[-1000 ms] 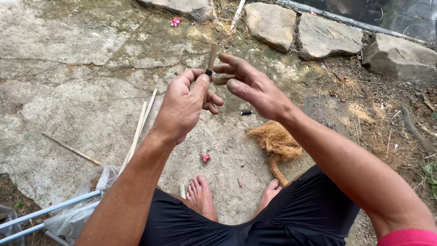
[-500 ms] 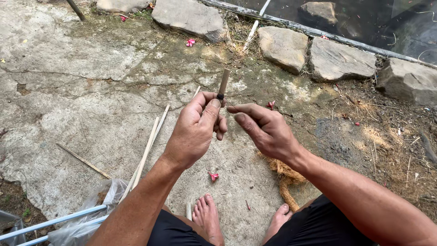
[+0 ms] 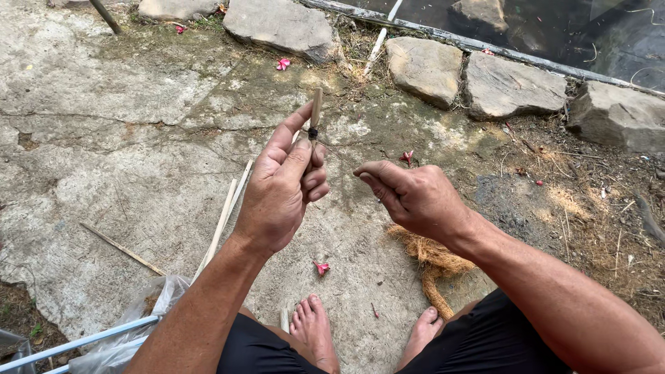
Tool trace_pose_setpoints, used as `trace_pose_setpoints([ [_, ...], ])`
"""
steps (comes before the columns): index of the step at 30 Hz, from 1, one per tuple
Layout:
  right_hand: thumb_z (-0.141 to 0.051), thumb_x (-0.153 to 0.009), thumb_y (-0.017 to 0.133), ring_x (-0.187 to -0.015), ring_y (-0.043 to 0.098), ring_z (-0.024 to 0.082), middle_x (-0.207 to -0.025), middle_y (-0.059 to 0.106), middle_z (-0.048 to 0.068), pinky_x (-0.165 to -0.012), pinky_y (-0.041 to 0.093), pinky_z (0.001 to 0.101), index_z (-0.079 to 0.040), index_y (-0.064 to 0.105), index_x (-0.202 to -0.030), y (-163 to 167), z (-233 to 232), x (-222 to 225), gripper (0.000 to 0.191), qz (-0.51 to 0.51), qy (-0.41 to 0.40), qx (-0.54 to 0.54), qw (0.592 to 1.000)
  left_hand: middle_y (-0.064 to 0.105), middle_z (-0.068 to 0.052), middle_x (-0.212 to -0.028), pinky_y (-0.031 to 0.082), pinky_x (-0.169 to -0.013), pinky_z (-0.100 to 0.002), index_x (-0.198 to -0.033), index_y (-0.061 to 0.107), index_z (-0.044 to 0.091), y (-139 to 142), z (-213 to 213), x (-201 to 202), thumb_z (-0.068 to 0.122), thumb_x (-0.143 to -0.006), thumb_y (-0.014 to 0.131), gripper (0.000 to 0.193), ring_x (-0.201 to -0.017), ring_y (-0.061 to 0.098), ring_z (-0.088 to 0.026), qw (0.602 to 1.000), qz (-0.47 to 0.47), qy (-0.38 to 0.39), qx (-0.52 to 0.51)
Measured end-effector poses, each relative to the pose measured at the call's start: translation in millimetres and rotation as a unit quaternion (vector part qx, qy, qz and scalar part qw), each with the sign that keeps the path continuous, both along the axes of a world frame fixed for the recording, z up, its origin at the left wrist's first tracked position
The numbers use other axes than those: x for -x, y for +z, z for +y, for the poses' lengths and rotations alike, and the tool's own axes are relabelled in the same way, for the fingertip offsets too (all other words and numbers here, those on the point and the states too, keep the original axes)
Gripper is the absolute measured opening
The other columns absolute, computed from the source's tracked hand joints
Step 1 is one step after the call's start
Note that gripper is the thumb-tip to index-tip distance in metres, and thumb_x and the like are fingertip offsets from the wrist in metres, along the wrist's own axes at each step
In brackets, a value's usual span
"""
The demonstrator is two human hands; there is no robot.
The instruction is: The person sits on a concrete surface and assembles small bamboo pieces using a black rubber band. They then use a knife to sharpen the end of a longer bamboo stick. The person handles bamboo sticks, a rubber band, and a knife during the process.
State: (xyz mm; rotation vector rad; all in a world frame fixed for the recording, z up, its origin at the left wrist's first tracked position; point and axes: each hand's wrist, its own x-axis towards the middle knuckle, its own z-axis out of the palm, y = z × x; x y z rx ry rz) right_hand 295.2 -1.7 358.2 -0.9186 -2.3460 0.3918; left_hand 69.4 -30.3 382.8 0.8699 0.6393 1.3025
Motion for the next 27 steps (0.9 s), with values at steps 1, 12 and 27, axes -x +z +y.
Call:
trace_pose_setpoints([
  [1,-0.018,-0.101,0.065,-0.050,0.069,0.010,-0.064,0.072,0.005,-0.041,0.052,0.0284,-0.007,0.072,-0.116,0,0,-1,0.019,-0.008,0.006,-0.012,1.000,0.052,-0.001,-0.090,0.042,-0.058,-0.019,-0.149,0.044,0.012,0,0,0,0.012,-0.110,0.038,0.040,-0.065,0.043,-0.005,1.000,0.007,-0.002,0.004],
  [12,-0.017,-0.098,0.072,-0.041,0.052,0.005,-0.051,0.058,-0.001,-0.039,0.038,0.0283,-0.002,0.068,-0.126,7,-6,-7,0.031,0.097,-0.052,-0.028,0.994,0.053,0.001,-0.088,0.039,-0.053,-0.020,-0.134,0.052,0.000,-11,-2,-13,0.014,-0.111,0.041,0.029,-0.062,0.042,-0.003,0.992,0.119,-0.040,0.001],
  [27,-0.017,-0.102,0.067,-0.059,0.073,0.012,-0.077,0.077,0.008,-0.044,0.055,0.0261,-0.006,0.075,-0.114,6,-3,-11,0.018,0.032,-0.050,-0.056,0.997,0.053,-0.003,-0.085,0.038,-0.056,-0.023,-0.137,0.052,-0.003,0,1,3,0.011,-0.107,0.039,0.035,-0.064,0.041,-0.007,0.998,-0.033,-0.012,0.056],
])
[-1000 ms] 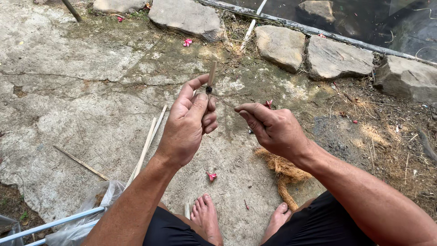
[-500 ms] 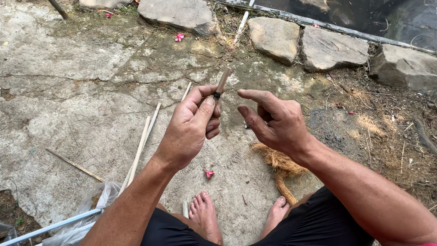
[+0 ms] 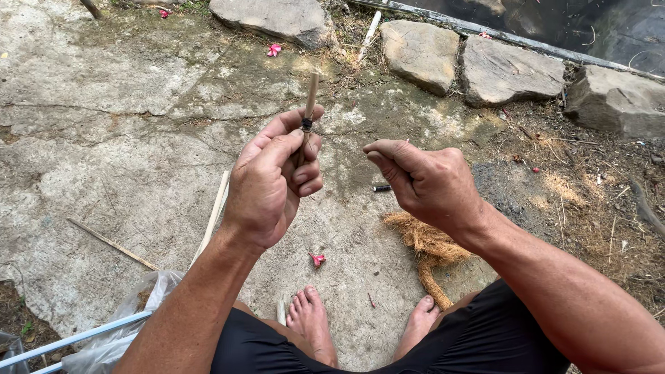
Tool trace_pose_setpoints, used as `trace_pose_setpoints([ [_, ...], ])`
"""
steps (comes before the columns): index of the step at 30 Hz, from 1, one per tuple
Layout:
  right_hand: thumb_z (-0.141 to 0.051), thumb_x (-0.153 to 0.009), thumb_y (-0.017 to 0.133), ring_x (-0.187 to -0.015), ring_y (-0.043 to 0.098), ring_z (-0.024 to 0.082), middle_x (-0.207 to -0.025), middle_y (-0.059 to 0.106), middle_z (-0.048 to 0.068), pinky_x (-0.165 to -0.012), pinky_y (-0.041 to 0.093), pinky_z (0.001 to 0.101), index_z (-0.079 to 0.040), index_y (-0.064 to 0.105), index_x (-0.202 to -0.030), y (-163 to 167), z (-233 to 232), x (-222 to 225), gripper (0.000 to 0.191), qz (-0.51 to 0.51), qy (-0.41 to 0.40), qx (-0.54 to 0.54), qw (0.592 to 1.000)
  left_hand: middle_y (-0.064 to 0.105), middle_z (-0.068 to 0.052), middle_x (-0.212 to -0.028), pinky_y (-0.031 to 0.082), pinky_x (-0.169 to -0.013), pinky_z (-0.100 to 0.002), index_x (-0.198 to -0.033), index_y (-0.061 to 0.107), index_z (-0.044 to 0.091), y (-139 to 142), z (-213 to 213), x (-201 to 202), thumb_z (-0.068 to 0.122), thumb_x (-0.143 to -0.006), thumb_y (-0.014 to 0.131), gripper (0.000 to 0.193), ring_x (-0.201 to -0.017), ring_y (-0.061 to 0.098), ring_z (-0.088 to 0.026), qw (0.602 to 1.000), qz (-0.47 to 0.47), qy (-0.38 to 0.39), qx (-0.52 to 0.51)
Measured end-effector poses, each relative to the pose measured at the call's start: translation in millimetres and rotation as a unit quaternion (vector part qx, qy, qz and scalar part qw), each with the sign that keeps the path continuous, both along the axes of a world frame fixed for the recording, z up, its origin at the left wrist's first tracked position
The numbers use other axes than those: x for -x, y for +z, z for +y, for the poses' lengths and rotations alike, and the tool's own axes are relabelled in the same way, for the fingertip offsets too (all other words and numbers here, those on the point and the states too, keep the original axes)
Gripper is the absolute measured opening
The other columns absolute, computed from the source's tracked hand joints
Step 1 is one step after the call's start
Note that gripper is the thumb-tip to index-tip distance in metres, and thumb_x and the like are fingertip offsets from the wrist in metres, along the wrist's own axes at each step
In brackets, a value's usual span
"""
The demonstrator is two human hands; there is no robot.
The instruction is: The person sits on a concrete surface and assembles small bamboo pieces using a black rubber band. They then use a knife to sharpen the end of a longer bamboo stick. The person handles bamboo sticks, a rubber band, and a knife during the process.
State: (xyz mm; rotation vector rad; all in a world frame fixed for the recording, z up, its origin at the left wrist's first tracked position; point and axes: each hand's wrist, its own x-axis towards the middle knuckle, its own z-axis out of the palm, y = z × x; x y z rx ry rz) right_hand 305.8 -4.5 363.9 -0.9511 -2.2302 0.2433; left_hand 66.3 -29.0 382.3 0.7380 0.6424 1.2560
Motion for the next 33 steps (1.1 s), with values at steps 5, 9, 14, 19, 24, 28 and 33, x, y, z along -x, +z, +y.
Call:
trace_pose_setpoints([
  [5,-0.018,-0.107,0.064,-0.051,0.068,0.007,-0.079,0.078,0.008,-0.035,0.050,0.0224,-0.006,0.076,-0.112,-1,12,-9,0.018,0.016,-0.058,0.029,0.998,0.051,-0.002,-0.079,0.036,-0.052,-0.025,-0.134,0.050,-0.005,3,1,8,0.007,-0.104,0.035,0.036,-0.059,0.039,-0.008,1.000,-0.010,0.004,-0.018],
  [9,-0.020,-0.108,0.063,-0.053,0.067,0.006,-0.079,0.077,0.008,-0.037,0.051,0.0214,-0.005,0.076,-0.111,-7,18,-9,0.019,0.005,-0.040,0.010,0.999,0.048,-0.002,-0.075,0.035,-0.049,-0.026,-0.134,0.049,-0.004,5,-1,9,0.009,-0.102,0.030,0.039,-0.056,0.037,-0.009,0.999,-0.005,-0.013,-0.029],
  [14,-0.020,-0.103,0.065,-0.042,0.063,0.007,-0.068,0.076,0.006,-0.032,0.046,0.0233,-0.005,0.077,-0.108,-9,17,-3,0.019,-0.034,-0.042,0.034,0.998,0.045,0.000,-0.074,0.031,-0.044,-0.025,-0.139,0.048,0.005,8,-6,8,0.014,-0.102,0.029,0.042,-0.052,0.034,-0.007,0.998,-0.004,-0.043,-0.037],
  [19,-0.021,-0.105,0.065,-0.046,0.064,0.006,-0.068,0.074,0.005,-0.033,0.045,0.0235,-0.004,0.076,-0.108,-5,16,-3,0.020,-0.016,-0.051,0.017,0.998,0.042,0.004,-0.069,0.029,-0.041,-0.021,-0.135,0.056,0.003,5,-8,7,0.041,-0.111,0.033,0.051,-0.050,0.033,-0.004,0.998,0.034,-0.029,-0.040],
  [24,-0.021,-0.106,0.066,-0.048,0.065,0.007,-0.069,0.074,0.005,-0.035,0.045,0.0237,-0.005,0.076,-0.107,-4,15,-6,0.019,-0.006,-0.047,0.012,0.999,0.041,0.006,-0.067,0.027,-0.039,-0.019,-0.128,0.062,-0.002,-3,-4,6,0.036,-0.112,0.047,0.044,-0.049,0.032,-0.002,0.995,0.049,0.007,-0.082],
  [28,-0.020,-0.106,0.067,-0.050,0.067,0.008,-0.072,0.075,0.007,-0.037,0.047,0.0226,-0.005,0.076,-0.107,-5,15,-9,0.018,-0.012,-0.056,0.014,0.998,0.045,0.005,-0.069,0.029,-0.042,-0.019,-0.129,0.061,-0.001,-5,-3,7,0.032,-0.112,0.047,0.040,-0.051,0.033,-0.002,0.997,0.042,0.001,-0.069],
  [33,-0.019,-0.104,0.067,-0.054,0.069,0.009,-0.079,0.078,0.008,-0.039,0.052,0.0218,-0.004,0.077,-0.107,-6,17,-11,0.018,-0.020,-0.028,-0.002,0.999,0.048,0.004,-0.070,0.031,-0.045,-0.019,-0.130,0.061,0.000,-4,1,10,0.023,-0.111,0.045,0.034,-0.052,0.035,-0.002,0.998,0.028,0.016,-0.050],
])
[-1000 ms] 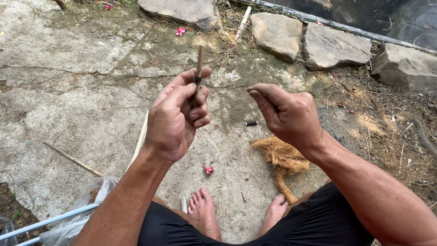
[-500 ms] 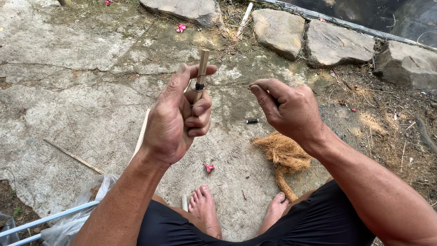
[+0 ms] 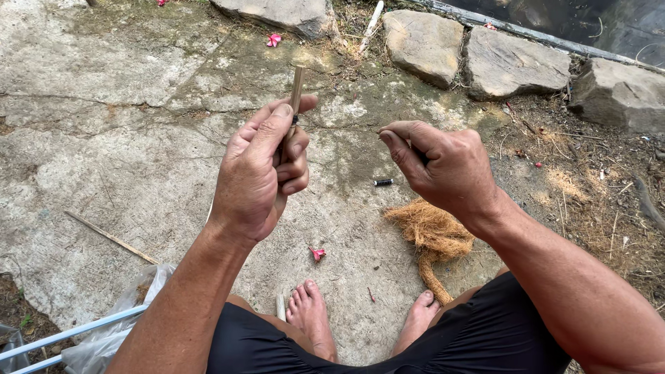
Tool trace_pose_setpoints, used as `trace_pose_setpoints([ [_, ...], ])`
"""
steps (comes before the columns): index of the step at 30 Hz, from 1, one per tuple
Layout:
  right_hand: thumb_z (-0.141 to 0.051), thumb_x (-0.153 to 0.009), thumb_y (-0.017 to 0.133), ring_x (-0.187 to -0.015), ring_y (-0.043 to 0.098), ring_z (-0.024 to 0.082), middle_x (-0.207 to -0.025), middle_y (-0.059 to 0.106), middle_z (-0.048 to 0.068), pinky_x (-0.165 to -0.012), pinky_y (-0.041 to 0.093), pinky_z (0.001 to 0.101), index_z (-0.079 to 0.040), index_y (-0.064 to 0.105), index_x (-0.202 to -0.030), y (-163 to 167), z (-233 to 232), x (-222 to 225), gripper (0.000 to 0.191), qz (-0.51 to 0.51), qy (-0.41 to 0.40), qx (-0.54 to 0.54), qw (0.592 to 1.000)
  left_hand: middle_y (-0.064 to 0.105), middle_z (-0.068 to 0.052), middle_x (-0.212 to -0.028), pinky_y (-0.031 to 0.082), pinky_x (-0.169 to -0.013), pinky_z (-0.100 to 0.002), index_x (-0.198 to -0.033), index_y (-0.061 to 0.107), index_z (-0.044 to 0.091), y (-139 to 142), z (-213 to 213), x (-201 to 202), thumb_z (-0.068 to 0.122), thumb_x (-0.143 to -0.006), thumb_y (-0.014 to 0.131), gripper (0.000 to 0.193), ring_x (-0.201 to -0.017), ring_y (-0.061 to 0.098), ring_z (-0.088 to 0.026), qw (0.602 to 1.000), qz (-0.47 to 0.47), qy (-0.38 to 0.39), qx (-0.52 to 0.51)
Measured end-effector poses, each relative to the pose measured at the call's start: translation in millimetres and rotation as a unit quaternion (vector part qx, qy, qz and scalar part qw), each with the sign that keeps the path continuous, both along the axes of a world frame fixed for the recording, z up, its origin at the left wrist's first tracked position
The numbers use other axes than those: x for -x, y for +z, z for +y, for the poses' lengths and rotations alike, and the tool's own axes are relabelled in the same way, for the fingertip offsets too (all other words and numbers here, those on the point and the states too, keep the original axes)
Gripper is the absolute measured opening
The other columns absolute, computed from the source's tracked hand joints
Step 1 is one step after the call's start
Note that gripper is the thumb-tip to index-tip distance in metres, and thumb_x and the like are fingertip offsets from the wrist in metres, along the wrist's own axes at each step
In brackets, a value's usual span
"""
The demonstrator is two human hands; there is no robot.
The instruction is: The person sits on a concrete surface and assembles small bamboo pieces using a black rubber band. They then use a knife to sharpen the end of a longer bamboo stick. The person handles bamboo sticks, a rubber band, and a knife during the process.
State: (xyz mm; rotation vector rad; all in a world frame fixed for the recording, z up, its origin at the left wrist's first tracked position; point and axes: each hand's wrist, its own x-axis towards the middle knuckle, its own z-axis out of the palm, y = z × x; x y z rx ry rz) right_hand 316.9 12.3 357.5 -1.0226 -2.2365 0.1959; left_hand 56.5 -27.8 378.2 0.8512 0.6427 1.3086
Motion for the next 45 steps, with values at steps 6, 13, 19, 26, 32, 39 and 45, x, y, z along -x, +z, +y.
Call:
trace_pose_setpoints([
  [6,-0.018,-0.102,0.071,-0.058,0.072,0.009,-0.080,0.078,0.009,-0.040,0.054,0.0207,-0.004,0.077,-0.105,2,-4,-2,0.015,0.002,0.041,-0.019,0.999,0.048,0.008,-0.071,0.032,-0.040,-0.018,-0.130,0.063,0.003,-5,5,-1,0.023,-0.109,0.047,0.033,-0.051,0.037,0.000,0.972,0.224,0.068,-0.022],
  [13,-0.015,-0.103,0.075,-0.060,0.072,0.010,-0.079,0.077,0.007,-0.048,0.055,0.0222,-0.005,0.076,-0.107,14,-12,-2,0.011,-0.010,0.091,-0.124,0.988,0.065,0.001,-0.079,0.050,-0.050,-0.027,-0.113,0.058,0.004,-12,8,-9,0.021,-0.104,0.056,0.019,-0.063,0.060,-0.007,0.849,0.506,0.106,-0.115],
  [19,-0.017,-0.101,0.078,-0.055,0.068,0.010,-0.073,0.076,0.005,-0.047,0.053,0.0255,-0.004,0.078,-0.108,10,-10,-11,0.014,-0.014,0.069,-0.176,0.982,0.067,-0.009,-0.081,0.052,-0.061,-0.041,-0.095,0.055,0.004,-12,-5,-19,0.018,-0.099,0.065,0.018,-0.072,0.069,-0.022,0.781,0.564,-0.023,-0.267],
  [26,-0.018,-0.102,0.072,-0.051,0.070,0.009,-0.079,0.078,0.007,-0.037,0.047,0.0235,-0.006,0.079,-0.103,-1,7,1,0.014,0.007,0.006,0.061,0.998,0.066,-0.012,-0.082,0.052,-0.062,-0.041,-0.108,0.056,0.005,2,-17,-28,0.012,-0.101,0.061,0.011,-0.071,0.065,-0.025,0.863,0.456,-0.069,-0.204],
  [32,-0.020,-0.093,0.074,-0.048,0.067,0.010,-0.073,0.078,0.006,-0.040,0.050,0.0269,-0.007,0.080,-0.100,-11,-12,10,0.017,-0.017,0.204,0.045,0.978,0.064,-0.011,-0.086,0.052,-0.065,-0.041,-0.107,0.052,0.003,-10,-2,-17,0.006,-0.103,0.058,0.008,-0.076,0.066,-0.023,0.787,0.544,0.067,-0.283],
  [39,-0.020,-0.100,0.071,-0.056,0.072,0.010,-0.081,0.079,0.006,-0.040,0.054,0.0235,-0.007,0.078,-0.103,-10,11,4,0.016,0.022,0.069,0.052,0.996,0.068,-0.007,-0.089,0.056,-0.065,-0.037,-0.103,0.054,0.004,-14,-7,-9,0.007,-0.099,0.061,0.008,-0.083,0.071,-0.019,0.844,0.430,-0.078,-0.311],
  [45,-0.019,-0.099,0.070,-0.056,0.071,0.010,-0.083,0.079,0.007,-0.046,0.057,0.0251,-0.006,0.078,-0.103,-17,-5,17,0.016,0.006,0.191,0.095,0.977,0.068,-0.004,-0.083,0.054,-0.060,-0.036,-0.105,0.055,0.005,-9,-1,-13,0.007,-0.099,0.059,0.007,-0.071,0.070,-0.017,0.858,0.475,0.017,-0.193],
])
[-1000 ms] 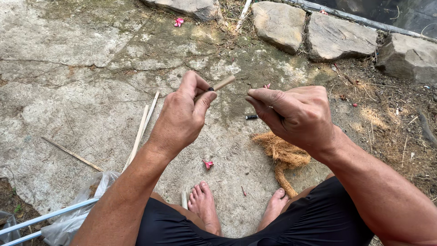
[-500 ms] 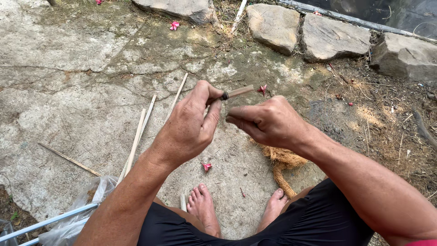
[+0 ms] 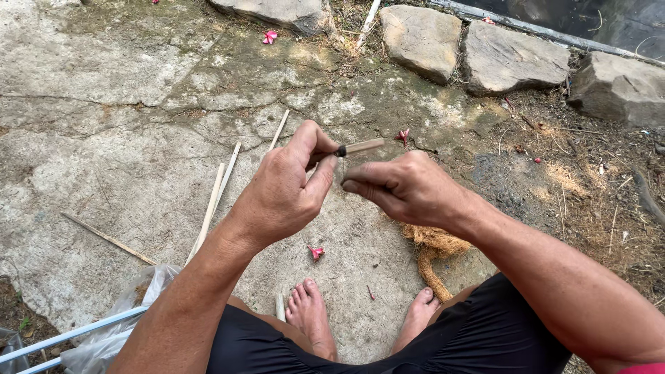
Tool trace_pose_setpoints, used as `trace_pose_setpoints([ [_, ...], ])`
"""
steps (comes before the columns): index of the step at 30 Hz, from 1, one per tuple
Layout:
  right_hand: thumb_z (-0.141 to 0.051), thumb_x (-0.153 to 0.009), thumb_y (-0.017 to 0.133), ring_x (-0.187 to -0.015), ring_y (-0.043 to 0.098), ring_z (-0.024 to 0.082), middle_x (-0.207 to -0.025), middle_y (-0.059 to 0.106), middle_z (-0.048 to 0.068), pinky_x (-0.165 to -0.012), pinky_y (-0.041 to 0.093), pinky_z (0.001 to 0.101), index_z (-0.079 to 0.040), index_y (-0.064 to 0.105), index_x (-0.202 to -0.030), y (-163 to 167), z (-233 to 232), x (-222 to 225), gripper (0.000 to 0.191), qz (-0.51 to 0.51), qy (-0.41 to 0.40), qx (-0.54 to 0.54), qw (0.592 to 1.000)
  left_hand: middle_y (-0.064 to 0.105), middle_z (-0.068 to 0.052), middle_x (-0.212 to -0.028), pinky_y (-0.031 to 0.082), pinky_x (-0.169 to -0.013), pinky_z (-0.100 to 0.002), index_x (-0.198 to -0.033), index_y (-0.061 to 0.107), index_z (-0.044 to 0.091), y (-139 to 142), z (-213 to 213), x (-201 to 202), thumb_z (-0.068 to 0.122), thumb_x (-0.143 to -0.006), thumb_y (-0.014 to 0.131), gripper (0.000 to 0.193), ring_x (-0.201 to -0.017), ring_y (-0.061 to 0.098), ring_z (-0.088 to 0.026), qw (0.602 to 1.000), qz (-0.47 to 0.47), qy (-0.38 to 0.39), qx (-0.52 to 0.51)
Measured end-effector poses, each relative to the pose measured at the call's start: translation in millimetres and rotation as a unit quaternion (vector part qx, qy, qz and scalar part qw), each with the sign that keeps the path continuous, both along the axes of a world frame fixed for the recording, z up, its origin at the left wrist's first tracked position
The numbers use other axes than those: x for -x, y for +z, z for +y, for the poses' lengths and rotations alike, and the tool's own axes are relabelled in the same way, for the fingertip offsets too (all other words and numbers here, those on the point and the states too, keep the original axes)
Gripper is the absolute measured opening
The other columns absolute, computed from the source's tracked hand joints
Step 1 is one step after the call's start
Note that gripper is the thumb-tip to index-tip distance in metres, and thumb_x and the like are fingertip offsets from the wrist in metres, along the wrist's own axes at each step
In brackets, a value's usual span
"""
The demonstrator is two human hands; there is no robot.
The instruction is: The person sits on a concrete surface and assembles small bamboo pieces using a black rubber band. They then use a knife to sharpen the end of a longer bamboo stick. The person handles bamboo sticks, a rubber band, and a knife during the process.
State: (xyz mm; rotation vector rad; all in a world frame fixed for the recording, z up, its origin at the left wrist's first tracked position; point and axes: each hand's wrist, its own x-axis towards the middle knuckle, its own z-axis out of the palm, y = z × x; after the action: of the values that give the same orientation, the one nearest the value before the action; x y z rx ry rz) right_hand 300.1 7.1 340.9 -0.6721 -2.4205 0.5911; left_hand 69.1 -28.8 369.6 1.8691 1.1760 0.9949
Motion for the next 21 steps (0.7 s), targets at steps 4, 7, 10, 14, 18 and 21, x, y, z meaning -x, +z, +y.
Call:
trace_pose_setpoints([
  [4,-0.017,-0.100,0.069,-0.059,0.073,0.010,-0.084,0.079,0.008,-0.045,0.057,0.0252,-0.005,0.076,-0.106,6,3,-6,0.015,0.024,-0.034,-0.028,0.999,0.066,-0.010,-0.083,0.051,-0.066,-0.036,-0.100,0.056,0.003,0,0,3,0.003,-0.099,0.061,0.005,-0.076,0.066,-0.020,0.986,0.102,-0.043,-0.122],
  [7,-0.017,-0.100,0.069,-0.057,0.072,0.011,-0.083,0.080,0.007,-0.042,0.056,0.0269,-0.008,0.078,-0.105,8,12,-5,0.014,0.020,-0.113,0.003,0.993,0.068,-0.010,-0.083,0.052,-0.065,-0.037,-0.098,0.057,0.005,3,-5,5,0.004,-0.096,0.062,0.005,-0.076,0.067,-0.020,0.994,0.053,-0.094,-0.028],
  [10,-0.017,-0.099,0.068,-0.052,0.069,0.011,-0.081,0.079,0.005,-0.041,0.055,0.0271,-0.009,0.078,-0.106,4,10,0,0.015,-0.026,-0.086,0.062,0.994,0.069,-0.010,-0.078,0.052,-0.063,-0.039,-0.100,0.057,0.006,6,-6,3,0.008,-0.096,0.061,0.006,-0.072,0.068,-0.022,0.995,0.014,-0.050,0.084],
  [14,-0.022,-0.100,0.068,-0.064,0.072,0.011,-0.082,0.077,0.007,-0.054,0.057,0.0292,-0.006,0.075,-0.110,2,-1,-1,0.020,0.030,0.035,-0.009,0.999,0.065,-0.010,-0.080,0.050,-0.067,-0.037,-0.098,0.057,0.004,5,1,2,0.003,-0.097,0.061,0.004,-0.074,0.066,-0.021,0.991,0.101,-0.016,-0.090],
  [18,-0.019,-0.102,0.066,-0.061,0.073,0.011,-0.083,0.078,0.006,-0.047,0.058,0.0268,-0.007,0.077,-0.106,10,11,-5,0.017,0.010,-0.102,-0.004,0.995,0.068,-0.008,-0.084,0.053,-0.067,-0.034,-0.095,0.057,0.003,3,-4,6,0.002,-0.095,0.062,0.005,-0.078,0.068,-0.018,0.988,0.063,-0.119,-0.081],
  [21,-0.019,-0.099,0.067,-0.057,0.071,0.013,-0.079,0.078,0.005,-0.046,0.055,0.0295,-0.008,0.077,-0.105,11,10,-1,0.016,-0.009,-0.114,0.044,0.992,0.067,-0.011,-0.078,0.052,-0.063,-0.041,-0.098,0.057,0.006,3,-5,6,0.007,-0.095,0.061,0.005,-0.073,0.067,-0.023,0.989,-0.004,-0.077,0.122],
])
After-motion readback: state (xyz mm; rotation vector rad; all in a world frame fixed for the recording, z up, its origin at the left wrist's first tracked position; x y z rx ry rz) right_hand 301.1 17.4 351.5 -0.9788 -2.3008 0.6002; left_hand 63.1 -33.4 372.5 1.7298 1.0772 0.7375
